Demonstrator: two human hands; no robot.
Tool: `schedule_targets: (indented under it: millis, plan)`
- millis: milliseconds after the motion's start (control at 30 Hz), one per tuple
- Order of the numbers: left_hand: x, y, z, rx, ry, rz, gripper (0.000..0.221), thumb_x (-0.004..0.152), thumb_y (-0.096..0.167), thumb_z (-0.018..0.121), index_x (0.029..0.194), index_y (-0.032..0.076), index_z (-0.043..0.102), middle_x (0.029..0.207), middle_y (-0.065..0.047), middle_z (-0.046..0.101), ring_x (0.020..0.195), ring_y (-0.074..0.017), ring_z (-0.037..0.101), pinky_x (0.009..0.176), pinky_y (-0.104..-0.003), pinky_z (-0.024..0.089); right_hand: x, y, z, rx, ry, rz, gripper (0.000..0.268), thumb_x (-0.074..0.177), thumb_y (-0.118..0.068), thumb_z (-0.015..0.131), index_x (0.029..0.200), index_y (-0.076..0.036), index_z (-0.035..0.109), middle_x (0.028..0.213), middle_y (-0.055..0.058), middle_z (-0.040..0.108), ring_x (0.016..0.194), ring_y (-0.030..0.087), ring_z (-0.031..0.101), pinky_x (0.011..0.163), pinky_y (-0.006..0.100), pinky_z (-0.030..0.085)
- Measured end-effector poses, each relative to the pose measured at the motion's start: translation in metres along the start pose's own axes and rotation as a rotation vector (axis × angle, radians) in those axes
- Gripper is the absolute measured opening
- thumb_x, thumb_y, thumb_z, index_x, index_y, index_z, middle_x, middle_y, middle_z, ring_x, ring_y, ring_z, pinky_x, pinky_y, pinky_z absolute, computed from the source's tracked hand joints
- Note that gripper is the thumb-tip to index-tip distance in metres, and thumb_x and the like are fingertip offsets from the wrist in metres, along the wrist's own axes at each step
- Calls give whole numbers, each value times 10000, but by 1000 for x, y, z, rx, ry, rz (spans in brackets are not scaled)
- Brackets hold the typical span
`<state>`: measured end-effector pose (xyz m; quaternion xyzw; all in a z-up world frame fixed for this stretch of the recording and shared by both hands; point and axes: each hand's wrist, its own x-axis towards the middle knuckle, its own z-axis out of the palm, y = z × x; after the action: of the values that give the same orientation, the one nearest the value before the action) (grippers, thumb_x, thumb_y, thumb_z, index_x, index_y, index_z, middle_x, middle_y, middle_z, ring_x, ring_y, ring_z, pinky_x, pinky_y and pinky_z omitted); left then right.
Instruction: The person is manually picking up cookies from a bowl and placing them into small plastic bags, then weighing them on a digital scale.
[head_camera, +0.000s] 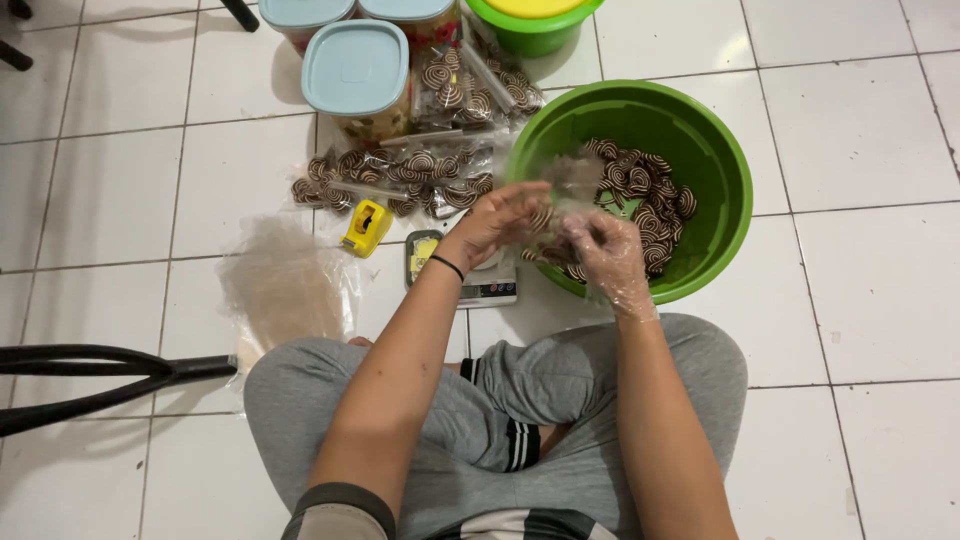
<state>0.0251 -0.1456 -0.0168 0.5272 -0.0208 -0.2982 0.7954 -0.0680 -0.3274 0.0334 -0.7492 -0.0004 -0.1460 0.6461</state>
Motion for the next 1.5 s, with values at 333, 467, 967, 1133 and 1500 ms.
schedule_targets:
  millis: [333, 467, 967, 1133, 1500]
  plan:
    - [-2, -17, -33, -282, 49, 110, 80, 953, 134, 732, 1016, 84, 734, 943, -209, 753, 866, -382, 767, 761, -457, 652, 6, -4, -3, 217, -222, 367, 230, 901, -141, 782, 1058, 7, 704, 909, 168, 716, 819, 267, 714, 698, 372, 641]
    - [-16, -16, -36, 11, 88, 0, 359, 871, 212, 848, 1176, 77, 718, 1031, -180, 746, 932, -346, 754, 817, -459, 638, 6, 4, 0, 261, -220, 477, 195, 969, -152, 711, 1069, 15, 697, 936, 178, 713, 856, 285, 707, 758, 423, 639]
    - [-68, 11, -70, 135, 252, -109, 222, 1027, 202, 594, 1130, 42, 707, 916, -125, 727, 819, -268, 765, 681, -426, 674, 0, 26, 41, 70, -141, 225, 163, 923, -85, 734, 1045, 23, 744, 867, 170, 742, 807, 215, 702, 737, 360, 583]
    - [-54, -13, -100, 143, 351, -66, 146, 956, 125, 636, 1039, 69, 742, 891, -93, 729, 830, -206, 741, 697, -363, 653, -3, 35, 47, 7, -150, 254, 151, 933, -101, 734, 1037, 8, 746, 874, 158, 742, 809, 219, 704, 741, 358, 585]
    - [18, -55, -143, 507, 601, -198, 273, 831, 327, 767, 1031, 142, 790, 1049, -81, 763, 1092, -285, 709, 930, -437, 542, -3, 21, 42, -107, -143, 298, 134, 963, -129, 683, 1015, -33, 761, 807, 136, 737, 770, 205, 694, 703, 327, 561]
